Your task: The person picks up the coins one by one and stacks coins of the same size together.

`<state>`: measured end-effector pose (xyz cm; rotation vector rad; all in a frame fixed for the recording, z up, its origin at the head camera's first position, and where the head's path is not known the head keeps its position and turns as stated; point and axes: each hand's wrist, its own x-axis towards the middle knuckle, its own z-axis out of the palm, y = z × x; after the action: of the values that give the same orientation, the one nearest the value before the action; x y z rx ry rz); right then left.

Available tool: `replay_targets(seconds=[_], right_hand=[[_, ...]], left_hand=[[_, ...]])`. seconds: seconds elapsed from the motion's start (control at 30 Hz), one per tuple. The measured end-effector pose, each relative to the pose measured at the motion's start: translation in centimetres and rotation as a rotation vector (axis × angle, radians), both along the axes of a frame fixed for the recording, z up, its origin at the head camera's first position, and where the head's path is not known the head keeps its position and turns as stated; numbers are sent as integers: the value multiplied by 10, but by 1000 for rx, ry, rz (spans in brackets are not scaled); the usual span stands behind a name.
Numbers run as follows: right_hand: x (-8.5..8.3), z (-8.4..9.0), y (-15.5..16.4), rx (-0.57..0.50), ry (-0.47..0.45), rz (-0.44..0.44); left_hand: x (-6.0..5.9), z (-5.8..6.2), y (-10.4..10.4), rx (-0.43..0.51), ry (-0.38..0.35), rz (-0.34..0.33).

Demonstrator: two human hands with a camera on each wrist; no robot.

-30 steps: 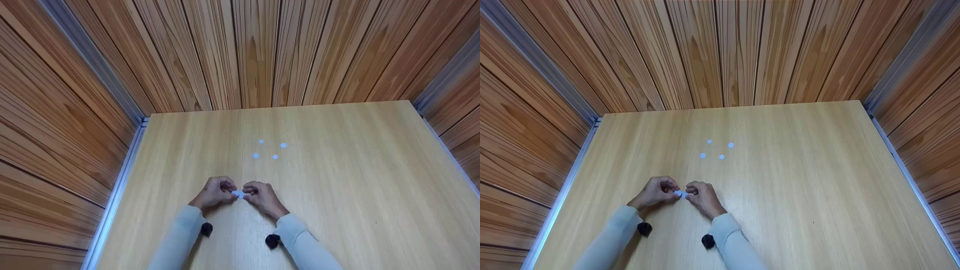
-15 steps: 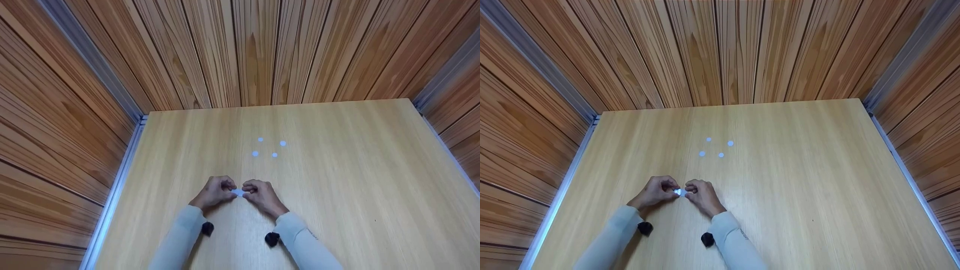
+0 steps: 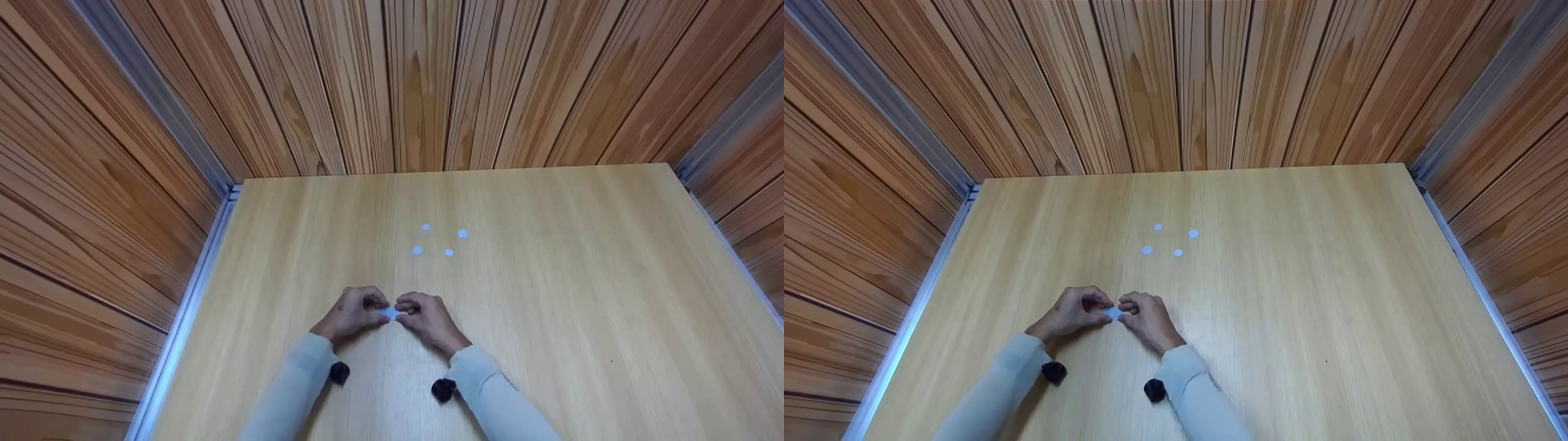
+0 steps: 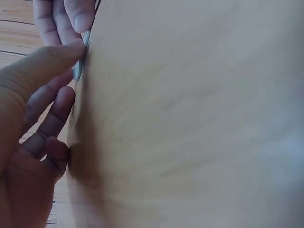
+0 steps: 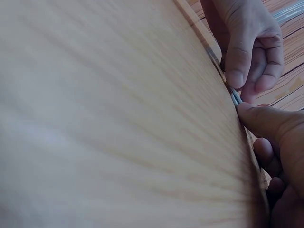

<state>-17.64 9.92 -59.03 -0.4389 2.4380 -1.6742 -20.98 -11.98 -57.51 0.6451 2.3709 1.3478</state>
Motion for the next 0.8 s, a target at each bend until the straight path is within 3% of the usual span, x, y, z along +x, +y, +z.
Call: replay_targets(seconds=[0.27, 0.53, 0.8], right_hand=[[-1, -1, 0, 15, -3, -5], [-1, -1, 0, -1, -13, -5], [0, -2, 0, -10, -6, -2]], left_hand=[[-2, 4, -8, -44, 1, 14], [-2, 4, -5, -58, -28, 12], [0, 3, -3, -58, -7, 16]])
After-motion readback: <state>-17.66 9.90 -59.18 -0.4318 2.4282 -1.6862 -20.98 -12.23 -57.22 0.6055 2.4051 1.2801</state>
